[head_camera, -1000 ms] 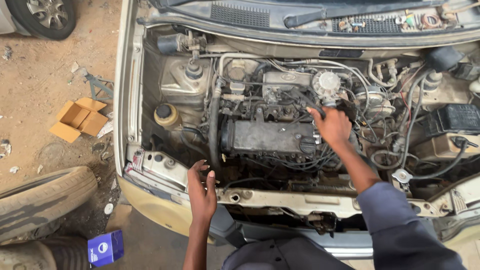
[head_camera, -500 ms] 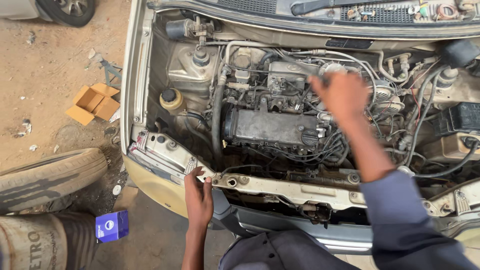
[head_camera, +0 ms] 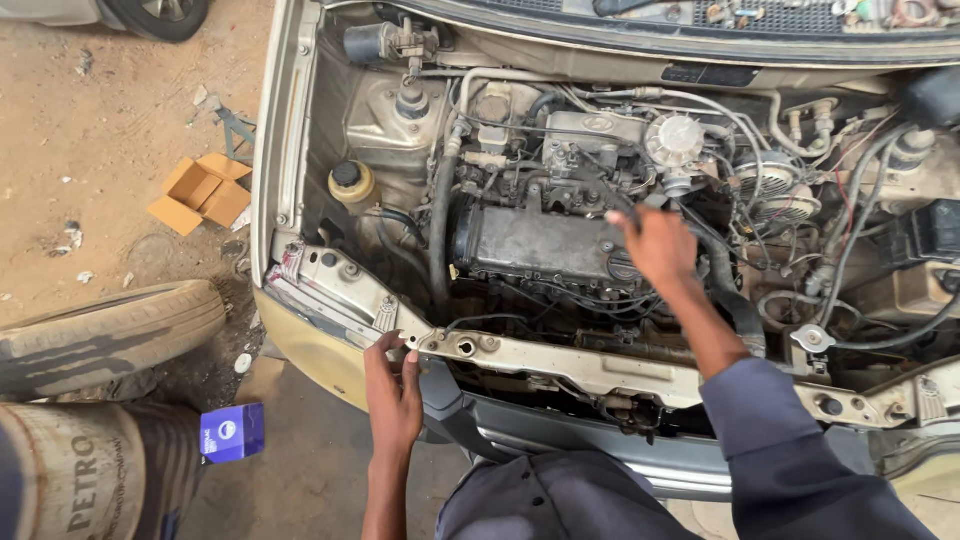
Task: The person works on a car engine with the hood open, using a wrench to tighten bolts on the engine block. They manipulate various hoses and wires within the engine bay, adjusting their positions and securing connections. The person moves between different sections of the engine, performing maintenance tasks.
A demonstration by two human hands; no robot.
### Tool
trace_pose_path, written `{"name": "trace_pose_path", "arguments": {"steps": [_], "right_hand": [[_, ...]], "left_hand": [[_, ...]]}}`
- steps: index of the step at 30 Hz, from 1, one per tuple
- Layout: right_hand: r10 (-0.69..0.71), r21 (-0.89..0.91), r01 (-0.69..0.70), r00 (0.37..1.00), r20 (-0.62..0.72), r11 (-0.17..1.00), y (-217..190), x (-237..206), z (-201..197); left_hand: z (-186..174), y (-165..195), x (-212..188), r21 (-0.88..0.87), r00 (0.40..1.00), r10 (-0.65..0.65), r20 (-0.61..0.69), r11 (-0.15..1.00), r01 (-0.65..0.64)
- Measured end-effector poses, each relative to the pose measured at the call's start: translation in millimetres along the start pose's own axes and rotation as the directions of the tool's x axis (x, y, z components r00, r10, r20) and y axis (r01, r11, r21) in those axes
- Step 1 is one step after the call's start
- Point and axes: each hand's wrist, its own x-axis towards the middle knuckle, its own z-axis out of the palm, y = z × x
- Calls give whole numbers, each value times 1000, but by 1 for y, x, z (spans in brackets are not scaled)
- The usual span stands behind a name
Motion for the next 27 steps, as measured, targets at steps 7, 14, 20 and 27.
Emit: {"name": "trace_pose_path", "arguments": {"steps": [7,14,20,27], "right_hand": [[-2,53,6,998,-67,999,5,9,-53],[-187,-72,191,980,62,979,-9,-2,-36],[-132,-61,148,967,218,987,1,-9,-15],[-308,-31,313,944,115,949,-4,-20,11]], "left_hand": [[13,9,-4,34,998,51,29,998,-52],[18,19,-16,85,999,24,32,996,-27],[23,15,-37,76,999,-44,13,996,43],[31,23,-40,52,999,-49,21,998,48]]}}
